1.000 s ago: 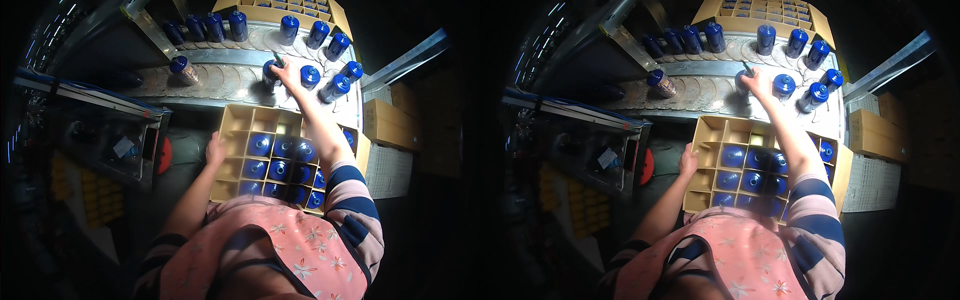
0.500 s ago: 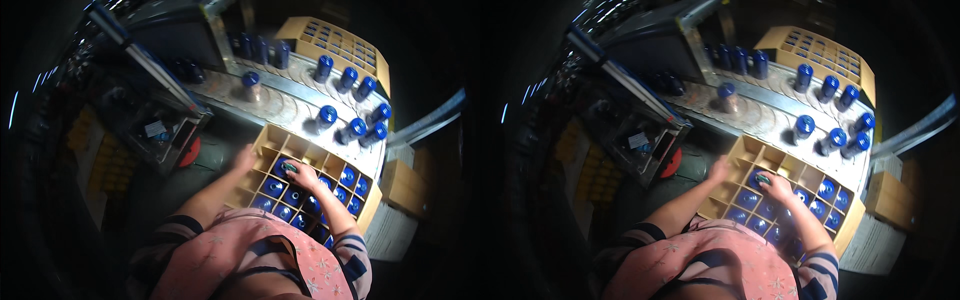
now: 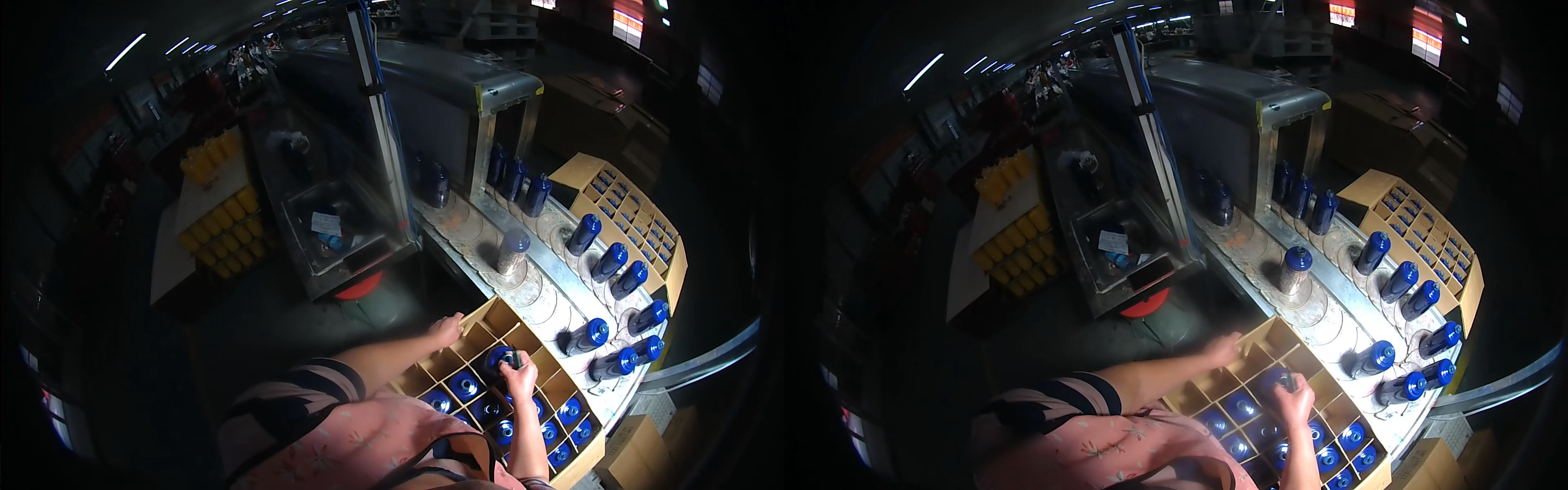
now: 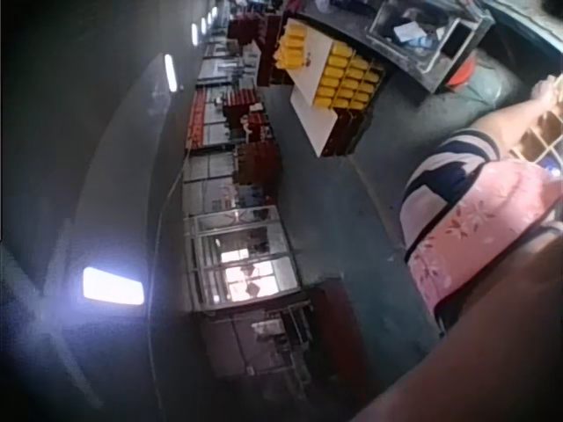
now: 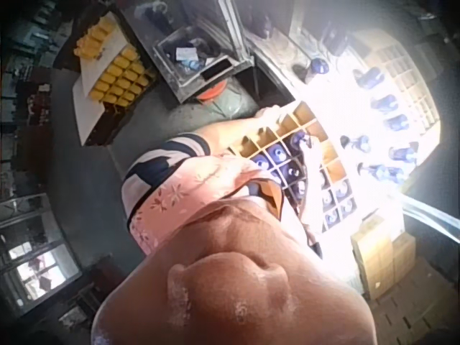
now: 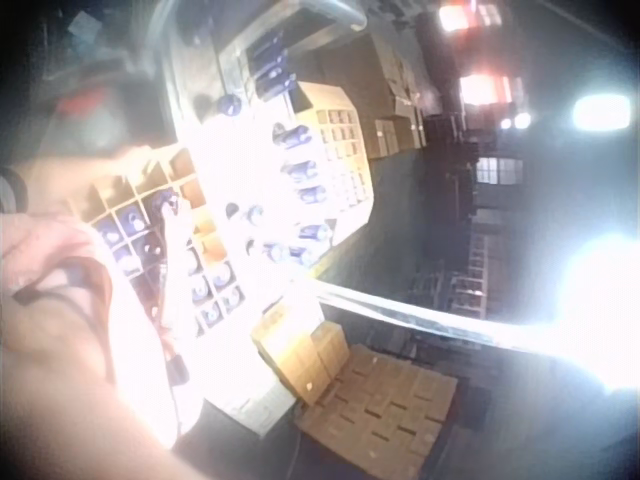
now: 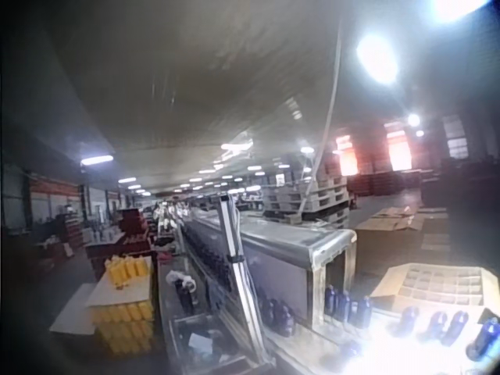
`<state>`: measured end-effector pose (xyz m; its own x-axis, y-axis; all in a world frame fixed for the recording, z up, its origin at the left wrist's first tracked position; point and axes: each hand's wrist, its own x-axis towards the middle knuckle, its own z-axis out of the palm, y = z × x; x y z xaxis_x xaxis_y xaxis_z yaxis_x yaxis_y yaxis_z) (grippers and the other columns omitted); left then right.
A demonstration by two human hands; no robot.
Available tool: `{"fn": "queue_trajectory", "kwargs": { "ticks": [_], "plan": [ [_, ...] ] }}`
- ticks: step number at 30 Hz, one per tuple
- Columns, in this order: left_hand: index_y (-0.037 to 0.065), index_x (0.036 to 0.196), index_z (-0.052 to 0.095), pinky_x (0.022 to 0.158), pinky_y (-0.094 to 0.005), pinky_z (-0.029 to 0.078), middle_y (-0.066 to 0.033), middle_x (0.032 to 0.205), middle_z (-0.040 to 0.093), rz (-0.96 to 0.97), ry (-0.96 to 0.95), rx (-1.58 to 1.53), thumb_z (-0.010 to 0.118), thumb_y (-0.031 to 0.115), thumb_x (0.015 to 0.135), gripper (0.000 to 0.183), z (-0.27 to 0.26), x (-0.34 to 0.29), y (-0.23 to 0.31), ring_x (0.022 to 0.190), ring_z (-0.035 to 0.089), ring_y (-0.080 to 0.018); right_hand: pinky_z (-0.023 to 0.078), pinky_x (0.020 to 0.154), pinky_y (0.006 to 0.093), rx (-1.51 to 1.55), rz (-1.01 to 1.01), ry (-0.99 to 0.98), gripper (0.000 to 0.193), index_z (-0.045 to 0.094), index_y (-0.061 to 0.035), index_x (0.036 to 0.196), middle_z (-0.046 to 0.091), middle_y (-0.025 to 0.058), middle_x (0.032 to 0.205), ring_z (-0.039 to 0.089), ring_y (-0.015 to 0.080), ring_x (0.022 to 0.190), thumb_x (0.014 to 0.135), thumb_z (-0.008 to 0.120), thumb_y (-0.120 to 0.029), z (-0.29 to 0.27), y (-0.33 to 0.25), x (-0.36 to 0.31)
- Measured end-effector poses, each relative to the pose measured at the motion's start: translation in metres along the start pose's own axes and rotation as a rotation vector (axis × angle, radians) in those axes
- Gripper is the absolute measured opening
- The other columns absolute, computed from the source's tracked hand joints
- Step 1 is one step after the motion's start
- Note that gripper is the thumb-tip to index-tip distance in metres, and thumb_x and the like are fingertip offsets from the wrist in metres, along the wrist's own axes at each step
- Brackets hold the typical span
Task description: The person is packing blue bottles into a cardboard box. They pick up the bottles from a conveyor belt and place them into the box one by one.
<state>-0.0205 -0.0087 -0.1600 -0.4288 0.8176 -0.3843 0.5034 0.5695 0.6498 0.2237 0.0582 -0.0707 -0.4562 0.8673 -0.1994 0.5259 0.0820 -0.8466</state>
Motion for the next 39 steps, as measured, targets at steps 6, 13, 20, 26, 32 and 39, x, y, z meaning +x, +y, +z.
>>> {"fn": "queue_trajectory", "kwargs": {
  "ticks": [6,13,20,26,32,39],
  "plan": [
    [0.012,0.124,0.048,0.084,-0.0518,0.050,-0.0224,0.104,0.065,0.029,-0.037,-0.002,0.053,0.025,0.090,0.036,0.000,-0.018,0.003,0.098,0.062,-0.0422,0.031,0.054,0.0169,0.496,-0.154,0.356,0.023,0.062,-0.0034,0.103,0.044,-0.0070,0.074,0.039,0.0015,0.062,0.082,0.067,0.004,-0.092,-0.024,-0.024],
    [0.012,0.123,0.049,0.078,-0.0515,0.048,-0.0227,0.099,0.065,0.051,0.118,0.018,0.055,0.023,0.091,0.034,-0.007,0.029,-0.007,0.091,0.062,-0.0428,0.032,0.062,0.0162,0.378,-0.347,0.563,0.028,0.064,-0.0043,0.106,0.041,-0.0082,0.077,0.038,0.0025,0.071,0.080,0.072,0.002,-0.119,-0.007,0.063],
    [0.013,0.129,0.049,0.081,-0.0501,0.047,-0.0239,0.104,0.065,0.117,0.093,-0.019,0.054,0.023,0.093,0.038,0.001,0.079,-0.036,0.096,0.061,-0.0446,0.049,0.071,0.0264,0.218,-0.034,0.687,0.038,0.068,-0.0046,0.106,0.068,0.0071,0.085,0.062,0.0115,0.074,0.075,0.077,-0.025,-0.123,0.033,0.120],
    [0.013,0.129,0.049,0.082,-0.0475,0.047,-0.0228,0.106,0.065,0.099,0.098,-0.027,0.055,0.019,0.093,0.037,-0.002,0.074,-0.025,0.098,0.061,-0.0432,0.051,0.074,0.0305,0.188,0.029,0.674,0.056,0.062,0.0045,0.114,0.069,0.0130,0.086,0.065,0.0177,0.077,0.074,0.076,-0.033,-0.133,0.035,0.140],
    [0.013,0.129,0.049,0.083,-0.0480,0.047,-0.0218,0.107,0.065,0.142,0.124,-0.007,0.055,0.020,0.093,0.038,-0.002,0.080,-0.022,0.098,0.061,-0.0429,0.050,0.070,0.0328,0.161,0.043,0.678,0.055,0.068,0.0069,0.095,0.068,0.0155,0.079,0.065,0.0213,0.073,0.074,0.076,-0.043,-0.131,0.070,0.205],
    [0.014,0.131,0.048,0.085,-0.0490,0.047,-0.0220,0.109,0.064,0.079,0.088,0.037,0.055,0.021,0.092,0.040,-0.006,0.076,-0.017,0.101,0.060,-0.0425,0.049,0.069,0.0343,0.046,0.191,0.629,0.051,0.069,0.0011,0.100,0.068,0.0134,0.076,0.065,0.0213,0.069,0.079,0.071,-0.046,-0.134,0.089,0.210]
  ]
}}
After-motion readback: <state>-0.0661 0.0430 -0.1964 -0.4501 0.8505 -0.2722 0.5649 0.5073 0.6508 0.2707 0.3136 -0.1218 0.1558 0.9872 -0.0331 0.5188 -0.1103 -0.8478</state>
